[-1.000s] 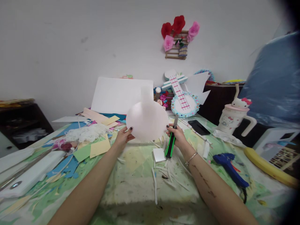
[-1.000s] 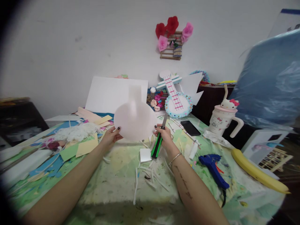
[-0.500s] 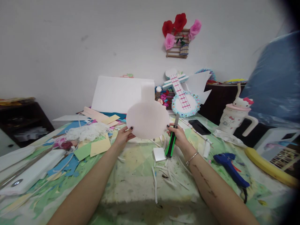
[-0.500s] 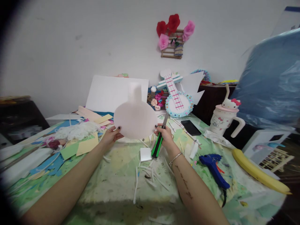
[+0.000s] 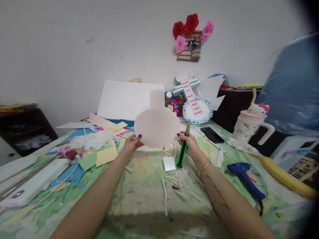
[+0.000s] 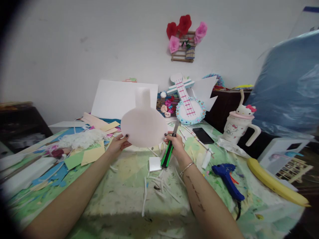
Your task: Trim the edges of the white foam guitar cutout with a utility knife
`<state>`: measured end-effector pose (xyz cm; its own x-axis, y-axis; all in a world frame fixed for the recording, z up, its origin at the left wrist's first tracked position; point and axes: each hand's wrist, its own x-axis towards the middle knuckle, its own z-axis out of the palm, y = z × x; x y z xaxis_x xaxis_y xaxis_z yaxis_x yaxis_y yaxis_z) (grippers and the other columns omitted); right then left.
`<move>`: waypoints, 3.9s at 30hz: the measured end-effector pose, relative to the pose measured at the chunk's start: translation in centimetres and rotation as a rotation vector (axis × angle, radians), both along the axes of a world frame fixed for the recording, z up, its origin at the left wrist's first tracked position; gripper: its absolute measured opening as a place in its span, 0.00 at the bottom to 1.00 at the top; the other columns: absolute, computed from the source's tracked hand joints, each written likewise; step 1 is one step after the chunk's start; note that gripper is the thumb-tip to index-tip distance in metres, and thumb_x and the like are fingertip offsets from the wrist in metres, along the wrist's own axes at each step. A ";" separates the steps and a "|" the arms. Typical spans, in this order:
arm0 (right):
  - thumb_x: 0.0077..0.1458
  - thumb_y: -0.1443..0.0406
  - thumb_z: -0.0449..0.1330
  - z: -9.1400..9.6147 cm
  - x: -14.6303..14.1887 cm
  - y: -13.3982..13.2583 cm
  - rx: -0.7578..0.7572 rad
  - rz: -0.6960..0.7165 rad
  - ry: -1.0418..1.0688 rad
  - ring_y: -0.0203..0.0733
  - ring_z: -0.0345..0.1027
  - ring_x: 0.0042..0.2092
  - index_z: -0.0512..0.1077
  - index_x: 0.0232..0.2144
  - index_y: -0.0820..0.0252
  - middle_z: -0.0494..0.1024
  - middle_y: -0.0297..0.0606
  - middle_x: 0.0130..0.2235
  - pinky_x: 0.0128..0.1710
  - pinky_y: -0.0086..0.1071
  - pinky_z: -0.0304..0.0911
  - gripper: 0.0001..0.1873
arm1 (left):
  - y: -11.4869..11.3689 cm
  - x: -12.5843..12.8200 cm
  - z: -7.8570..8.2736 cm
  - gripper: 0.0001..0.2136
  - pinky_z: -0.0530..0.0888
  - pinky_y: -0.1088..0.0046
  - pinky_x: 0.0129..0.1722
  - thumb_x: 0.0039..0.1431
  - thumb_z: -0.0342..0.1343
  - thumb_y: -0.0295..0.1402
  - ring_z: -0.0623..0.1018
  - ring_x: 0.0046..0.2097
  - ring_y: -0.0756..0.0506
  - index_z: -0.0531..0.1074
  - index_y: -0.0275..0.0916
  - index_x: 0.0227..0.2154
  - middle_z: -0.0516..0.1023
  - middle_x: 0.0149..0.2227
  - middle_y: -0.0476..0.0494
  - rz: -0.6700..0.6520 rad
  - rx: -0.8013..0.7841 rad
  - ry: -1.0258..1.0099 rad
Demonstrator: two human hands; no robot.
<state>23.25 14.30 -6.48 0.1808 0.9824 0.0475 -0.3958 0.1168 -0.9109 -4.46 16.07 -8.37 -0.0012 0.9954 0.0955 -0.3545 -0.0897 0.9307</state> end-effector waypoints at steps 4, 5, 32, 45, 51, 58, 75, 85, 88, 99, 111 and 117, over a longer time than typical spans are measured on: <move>0.37 0.68 0.69 0.8 -0.3 -0.6 0.118 0.035 -0.018 0.28 0.60 0.16 0.68 0.31 0.60 0.67 0.23 0.17 0.14 0.21 0.54 0.17 | -0.1 0.1 0.4 0.20 0.75 0.73 0.34 0.38 0.68 0.36 0.79 0.32 0.49 0.74 0.35 0.37 0.81 0.35 0.43 0.056 0.024 -0.008; 0.36 0.67 0.69 1.1 -0.4 -0.8 0.152 0.050 -0.032 0.27 0.58 0.15 0.68 0.30 0.59 0.66 0.23 0.16 0.13 0.21 0.51 0.17 | -0.1 0.1 0.6 0.21 0.75 0.73 0.34 0.37 0.68 0.35 0.79 0.32 0.49 0.73 0.36 0.38 0.80 0.36 0.43 0.074 0.049 -0.022; 0.61 0.48 0.44 8.9 -3.1 -14.4 0.766 0.288 -0.969 0.35 0.62 0.26 0.71 0.39 0.57 0.70 0.34 0.25 0.28 0.29 0.54 0.24 | -6.0 1.6 9.2 0.27 0.52 0.71 0.22 0.51 0.49 0.58 0.57 0.21 0.50 0.53 0.41 0.11 0.55 0.14 0.50 0.570 0.177 0.545; 0.65 0.56 0.38 8.9 -2.6 -27.5 0.924 0.234 -1.504 0.38 0.52 0.26 0.63 0.28 0.58 0.62 0.35 0.24 0.27 0.34 0.43 0.21 | -19.1 5.5 5.0 0.27 0.52 0.73 0.20 0.52 0.46 0.58 0.55 0.21 0.52 0.52 0.40 0.14 0.53 0.15 0.51 0.363 0.061 0.551; 0.65 0.57 0.38 8.7 -3.0 -29.3 0.889 0.362 -1.461 0.36 0.50 0.26 0.64 0.28 0.60 0.62 0.33 0.25 0.27 0.33 0.42 0.22 | -21.6 5.9 3.8 0.25 0.56 0.74 0.22 0.55 0.43 0.56 0.58 0.23 0.51 0.55 0.40 0.15 0.56 0.17 0.52 0.349 0.009 0.541; 0.64 0.59 0.39 8.6 -3.1 -29.8 0.842 0.413 -1.489 0.37 0.50 0.25 0.67 0.30 0.62 0.63 0.35 0.25 0.26 0.33 0.42 0.21 | -21.6 5.2 3.6 0.24 0.59 0.73 0.25 0.57 0.42 0.54 0.60 0.24 0.50 0.62 0.38 0.17 0.60 0.17 0.51 0.376 -0.013 0.544; 0.64 0.59 0.41 8.0 -2.6 -30.1 0.871 0.346 -1.484 0.37 0.51 0.24 0.70 0.33 0.65 0.62 0.35 0.24 0.24 0.34 0.42 0.22 | -22.2 4.9 3.8 0.23 0.58 0.74 0.23 0.57 0.43 0.52 0.58 0.23 0.51 0.58 0.39 0.17 0.58 0.17 0.52 0.334 -0.041 0.523; 0.64 0.60 0.41 8.8 -3.5 -31.0 0.877 0.334 -1.494 0.38 0.51 0.24 0.70 0.29 0.65 0.62 0.36 0.23 0.24 0.34 0.45 0.23 | -22.7 5.2 4.1 0.23 0.53 0.72 0.22 0.58 0.43 0.51 0.55 0.23 0.52 0.52 0.40 0.16 0.52 0.17 0.52 0.453 0.031 0.657; 0.64 0.59 0.41 8.8 -3.6 -31.1 0.868 0.323 -1.494 0.37 0.50 0.24 0.69 0.27 0.63 0.62 0.36 0.23 0.24 0.33 0.45 0.23 | -22.7 5.3 4.0 0.23 0.53 0.72 0.22 0.57 0.44 0.52 0.55 0.22 0.52 0.53 0.40 0.16 0.53 0.17 0.53 0.425 0.017 0.618; 0.63 0.60 0.41 7.8 -2.6 -30.9 0.803 0.343 -1.470 0.38 0.52 0.25 0.69 0.32 0.63 0.63 0.35 0.25 0.24 0.33 0.43 0.20 | -22.5 5.2 3.6 0.25 0.56 0.74 0.20 0.54 0.45 0.56 0.59 0.20 0.52 0.58 0.39 0.16 0.57 0.15 0.53 0.339 -0.061 0.460; 0.64 0.61 0.41 7.1 -2.3 -30.9 0.840 0.297 -1.429 0.39 0.54 0.26 0.70 0.38 0.67 0.63 0.36 0.25 0.25 0.34 0.43 0.20 | -23.0 5.1 3.9 0.23 0.52 0.71 0.23 0.59 0.42 0.51 0.54 0.23 0.51 0.49 0.41 0.16 0.51 0.17 0.52 0.457 0.028 0.668; 0.63 0.62 0.42 7.8 -2.9 -30.9 0.829 0.294 -1.445 0.38 0.51 0.25 0.70 0.32 0.64 0.62 0.36 0.24 0.24 0.33 0.43 0.19 | -23.1 5.3 4.2 0.23 0.51 0.71 0.23 0.59 0.45 0.48 0.54 0.23 0.51 0.48 0.40 0.15 0.51 0.17 0.52 0.503 0.107 0.741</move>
